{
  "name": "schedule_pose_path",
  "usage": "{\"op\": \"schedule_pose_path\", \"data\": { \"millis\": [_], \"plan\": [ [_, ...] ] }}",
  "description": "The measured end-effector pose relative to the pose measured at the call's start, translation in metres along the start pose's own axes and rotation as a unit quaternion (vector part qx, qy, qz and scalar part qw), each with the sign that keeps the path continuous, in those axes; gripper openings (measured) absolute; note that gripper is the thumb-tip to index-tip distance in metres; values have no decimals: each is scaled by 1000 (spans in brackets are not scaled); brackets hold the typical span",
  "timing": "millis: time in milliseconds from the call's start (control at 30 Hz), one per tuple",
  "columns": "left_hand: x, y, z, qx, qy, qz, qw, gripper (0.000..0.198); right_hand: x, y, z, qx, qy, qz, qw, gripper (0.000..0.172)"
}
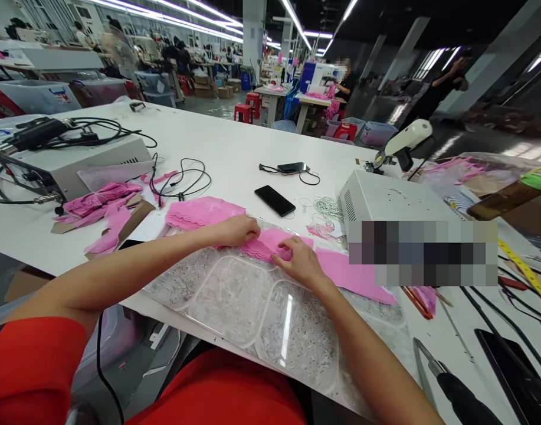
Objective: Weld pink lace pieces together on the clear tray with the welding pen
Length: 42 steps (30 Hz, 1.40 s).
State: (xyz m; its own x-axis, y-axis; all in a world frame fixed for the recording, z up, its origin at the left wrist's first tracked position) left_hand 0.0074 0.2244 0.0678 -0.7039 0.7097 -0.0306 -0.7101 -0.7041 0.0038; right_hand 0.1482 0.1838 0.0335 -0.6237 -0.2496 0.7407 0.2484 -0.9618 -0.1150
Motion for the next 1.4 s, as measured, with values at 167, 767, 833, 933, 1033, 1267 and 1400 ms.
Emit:
{"op": "schedule_pose_path", "data": {
  "millis": [167,767,833,933,1033,1267,1400],
  "plan": [
    [-9,21,21,-23,7,-32,999,22,4,7,8,-34,155,0,987,20],
    [-8,84,7,29,-114,-37,992,20,34,11,-24,44,-161,19,986,20],
    [-13,55,3,20,-127,-27,991,21,18,-6,-23,16,-174,-11,985,22],
    [-19,24,-9,26,-140,-35,989,21,5,-15,-28,18,-174,-26,984,25],
    [-21,12,-18,31,-149,-47,987,19,0,-13,-29,20,-179,-33,983,27],
    [-16,13,-19,31,-170,-68,983,20,0,-11,-27,23,-183,-42,982,26],
    [-17,13,-21,33,-176,-78,981,19,2,-11,-27,26,-176,-41,983,26]
  ]
}}
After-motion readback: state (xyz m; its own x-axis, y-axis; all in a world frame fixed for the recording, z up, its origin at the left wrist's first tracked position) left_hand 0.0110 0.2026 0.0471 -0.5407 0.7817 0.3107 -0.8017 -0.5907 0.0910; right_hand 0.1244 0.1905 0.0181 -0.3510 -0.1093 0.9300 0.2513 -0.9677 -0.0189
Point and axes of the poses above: each hand's wrist, its own y-axis away from the middle knuckle, its own z-axis out of the back of the hand, x = y × z, the point moved 8 cm from there along -y, towards the middle knuckle, and after that the axes turned 13 degrees about -y, right-handed, at the moved point
